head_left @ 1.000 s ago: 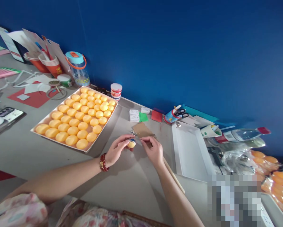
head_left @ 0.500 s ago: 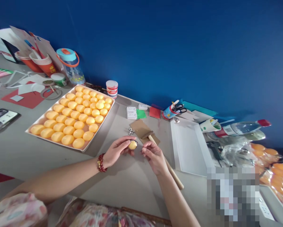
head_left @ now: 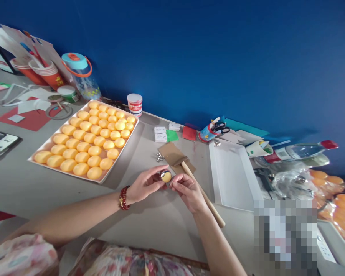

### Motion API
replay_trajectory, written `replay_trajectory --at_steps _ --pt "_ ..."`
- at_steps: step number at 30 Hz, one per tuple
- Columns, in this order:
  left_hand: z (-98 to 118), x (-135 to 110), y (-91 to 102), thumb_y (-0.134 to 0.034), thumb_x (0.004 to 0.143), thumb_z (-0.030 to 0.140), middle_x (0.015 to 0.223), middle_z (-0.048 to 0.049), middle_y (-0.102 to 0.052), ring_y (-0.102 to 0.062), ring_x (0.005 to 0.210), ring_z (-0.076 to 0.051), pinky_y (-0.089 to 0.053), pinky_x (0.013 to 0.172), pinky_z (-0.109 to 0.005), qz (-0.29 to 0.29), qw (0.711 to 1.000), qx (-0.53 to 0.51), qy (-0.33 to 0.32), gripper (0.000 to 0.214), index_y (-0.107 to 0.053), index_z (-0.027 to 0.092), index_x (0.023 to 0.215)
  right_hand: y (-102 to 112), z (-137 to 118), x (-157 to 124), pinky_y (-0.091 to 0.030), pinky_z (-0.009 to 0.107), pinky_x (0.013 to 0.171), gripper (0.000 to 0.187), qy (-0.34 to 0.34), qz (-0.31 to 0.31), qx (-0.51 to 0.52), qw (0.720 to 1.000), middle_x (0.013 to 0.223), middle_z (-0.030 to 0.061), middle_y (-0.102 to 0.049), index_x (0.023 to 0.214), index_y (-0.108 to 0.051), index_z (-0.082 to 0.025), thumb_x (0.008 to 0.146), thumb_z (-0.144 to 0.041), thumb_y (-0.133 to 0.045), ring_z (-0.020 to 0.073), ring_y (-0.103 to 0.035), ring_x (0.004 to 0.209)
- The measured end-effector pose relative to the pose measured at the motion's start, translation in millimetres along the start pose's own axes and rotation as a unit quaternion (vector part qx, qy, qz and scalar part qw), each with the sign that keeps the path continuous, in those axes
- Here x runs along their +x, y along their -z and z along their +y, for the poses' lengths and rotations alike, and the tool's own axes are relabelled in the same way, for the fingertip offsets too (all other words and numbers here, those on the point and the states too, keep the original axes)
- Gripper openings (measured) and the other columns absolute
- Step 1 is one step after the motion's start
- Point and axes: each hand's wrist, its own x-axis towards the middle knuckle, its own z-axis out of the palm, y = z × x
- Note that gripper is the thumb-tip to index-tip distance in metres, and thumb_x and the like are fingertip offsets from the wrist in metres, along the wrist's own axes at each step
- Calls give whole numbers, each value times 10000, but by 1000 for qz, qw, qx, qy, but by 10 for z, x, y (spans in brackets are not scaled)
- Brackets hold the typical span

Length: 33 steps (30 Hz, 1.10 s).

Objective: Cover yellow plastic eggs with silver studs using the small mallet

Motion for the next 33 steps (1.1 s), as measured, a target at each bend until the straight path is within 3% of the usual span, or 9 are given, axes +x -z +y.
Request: replay_trajectory --at_steps 4,9,14,21,33 --pt "-1 -5 -1 -676 871 266 1094 -88 -633 -641 855 -164 -563 761 -288 28 999 31 -1 430 -562 206 1281 -8 -10 -18 -474 251 696 217 18 1 -51 999 766 0 -679 774 -703 -199 714 -347 -849 130 -601 717" --pt "20 -6 10 -667 873 259 1001 -58 -631 -644 841 -169 -579 775 -326 29 999 -18 -11 322 -600 198 1183 11 -2 -27 -468 251 686 209 34 26 -87 995 800 8 -691 832 -712 -212 721 -334 -840 140 -602 733" --pt "19 10 52 -650 887 228 991 -50 -633 -668 811 -165 -574 792 -338 -5 997 -71 -8 316 -603 210 1199 66 32 21 -476 262 691 205 51 59 -86 993 776 3 -692 829 -707 -217 721 -334 -836 150 -611 726" --pt "61 -1 20 -665 877 215 1246 -122 -638 -669 907 -186 -588 799 -347 -47 995 -87 -17 335 -627 211 1210 58 94 64 -505 299 743 219 77 84 -86 990 801 12 -715 839 -693 -221 743 -377 -812 177 -648 765" --pt "92 -28 -29 -689 856 250 1313 -156 -613 -649 1007 -226 -581 829 -365 -44 997 -56 -12 388 -637 184 1235 69 122 51 -502 306 695 233 123 126 -178 968 791 27 -686 893 -666 -213 790 -398 -762 189 -627 747"
